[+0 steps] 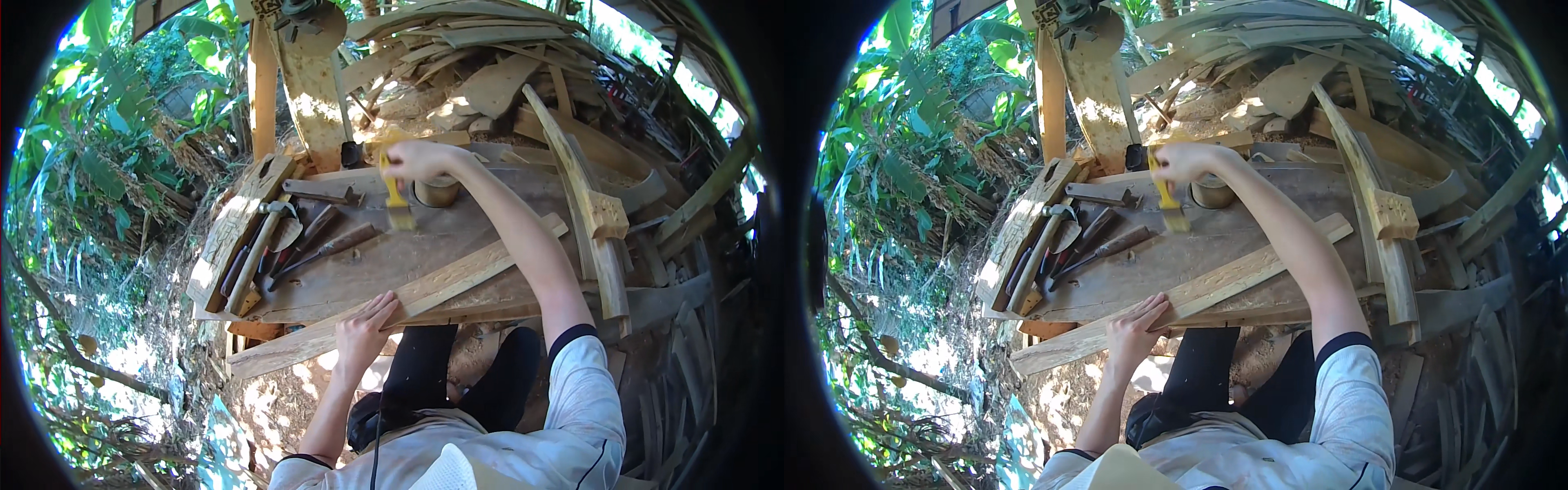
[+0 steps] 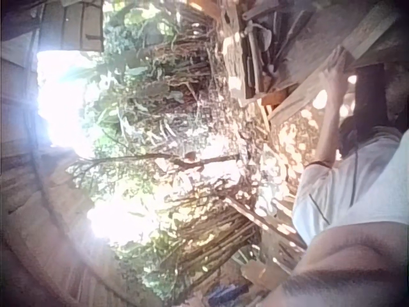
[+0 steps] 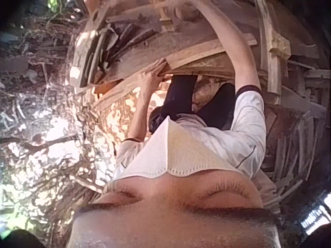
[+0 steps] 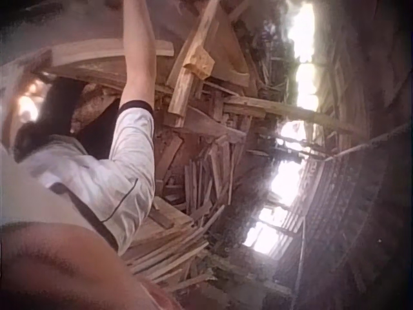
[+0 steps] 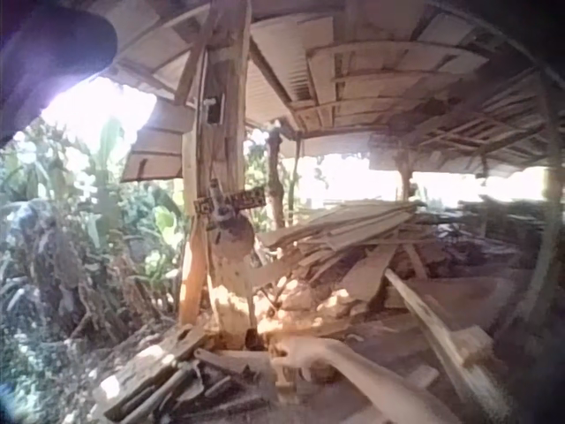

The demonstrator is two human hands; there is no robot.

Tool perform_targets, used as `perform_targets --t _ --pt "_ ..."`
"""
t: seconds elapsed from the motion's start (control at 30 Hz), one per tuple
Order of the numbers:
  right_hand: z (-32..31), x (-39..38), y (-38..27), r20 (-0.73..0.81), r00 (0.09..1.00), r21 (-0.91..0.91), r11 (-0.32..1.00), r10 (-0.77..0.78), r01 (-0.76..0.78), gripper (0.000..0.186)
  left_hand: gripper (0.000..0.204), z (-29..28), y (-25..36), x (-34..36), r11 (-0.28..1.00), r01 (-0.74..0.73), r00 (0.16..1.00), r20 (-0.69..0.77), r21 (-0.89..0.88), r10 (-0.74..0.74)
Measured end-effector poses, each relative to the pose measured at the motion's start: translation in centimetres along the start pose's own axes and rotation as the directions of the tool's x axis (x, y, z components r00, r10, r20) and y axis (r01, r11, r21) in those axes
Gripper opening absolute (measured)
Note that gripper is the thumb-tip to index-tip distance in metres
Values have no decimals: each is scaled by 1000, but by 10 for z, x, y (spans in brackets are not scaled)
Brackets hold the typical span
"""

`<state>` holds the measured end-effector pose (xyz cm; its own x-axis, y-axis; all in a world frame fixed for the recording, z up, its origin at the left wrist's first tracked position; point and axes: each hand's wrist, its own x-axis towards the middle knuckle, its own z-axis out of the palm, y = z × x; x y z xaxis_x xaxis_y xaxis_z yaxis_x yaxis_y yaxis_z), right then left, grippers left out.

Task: The person smooths a wooden plank by hand, then uses a chisel and hammer to carve along its length. Afterward, they brush away wood shavings from the plank and workbench.

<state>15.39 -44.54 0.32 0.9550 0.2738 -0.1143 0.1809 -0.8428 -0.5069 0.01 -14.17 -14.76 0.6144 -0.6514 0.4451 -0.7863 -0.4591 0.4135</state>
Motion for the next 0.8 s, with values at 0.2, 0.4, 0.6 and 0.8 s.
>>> perform_targets --t 0.2,0.4,0.6,0.8 --pt "-1 -10 22 -275 950 -473 881 -147 -1 33 43 2 12 7 998 -8 1000 -3 -63 8" --pt "3 -7 36 -253 960 -492 870 -115 -25 34 45 6 19 10 998 -21 1000 -5 -61 21" --pt "1 13 0 -38 998 -302 953 -52 38 37 46 1 5 3 1000 -1 999 -43 -23 0" --pt "20 30 24 -488 865 -2 990 122 -141 37 47 7 14 6 998 -12 1000 -19 -58 11"
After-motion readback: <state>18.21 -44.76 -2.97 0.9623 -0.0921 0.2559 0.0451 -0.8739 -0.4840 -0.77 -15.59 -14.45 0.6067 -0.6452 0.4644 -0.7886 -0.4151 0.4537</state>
